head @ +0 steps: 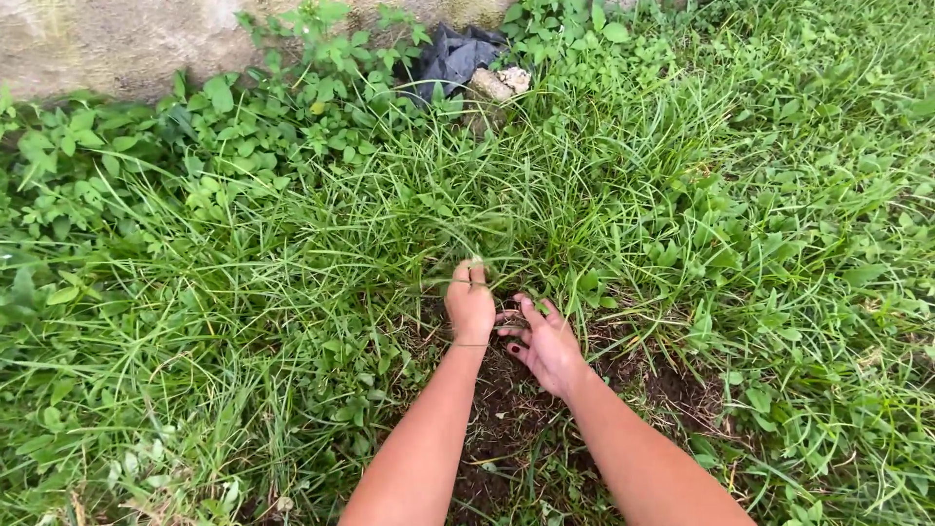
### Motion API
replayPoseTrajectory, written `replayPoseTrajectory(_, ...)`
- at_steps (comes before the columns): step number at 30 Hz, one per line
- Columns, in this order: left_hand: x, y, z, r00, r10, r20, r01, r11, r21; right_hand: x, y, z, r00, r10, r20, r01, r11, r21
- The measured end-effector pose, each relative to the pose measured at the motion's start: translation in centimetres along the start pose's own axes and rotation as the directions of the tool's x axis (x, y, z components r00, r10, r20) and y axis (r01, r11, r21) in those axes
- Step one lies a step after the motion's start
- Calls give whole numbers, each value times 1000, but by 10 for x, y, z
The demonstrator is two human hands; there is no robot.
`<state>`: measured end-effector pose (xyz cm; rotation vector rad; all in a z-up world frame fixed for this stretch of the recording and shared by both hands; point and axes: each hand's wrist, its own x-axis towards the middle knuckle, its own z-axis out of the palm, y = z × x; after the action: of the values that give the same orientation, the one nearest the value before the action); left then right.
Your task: Pulling weeds and clumps of grass from a lawn with bare hands.
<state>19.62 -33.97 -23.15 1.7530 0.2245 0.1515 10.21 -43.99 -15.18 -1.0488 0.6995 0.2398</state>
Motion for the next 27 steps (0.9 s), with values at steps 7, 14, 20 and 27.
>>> replayPoseTrajectory(7,31,20,-35,711,-693,114,447,322,-834,-4,-2,2,999,-4,47,5,1000,-23)
replayPoseTrajectory(14,52,-119,-44,823,-554,125,210,93,-973,-6,-6,3,1000,9,23,-8,998,-55)
replayPoseTrajectory(20,-47,52,-133,731,-672,116,495,406,-768,-4,-3,5,1000,-5,-3,5,998,-67)
replayPoseTrajectory(27,-4,42,-139,946,-300,-125,311,946,87,-14,1,11,998,-31,-58,25,996,-90)
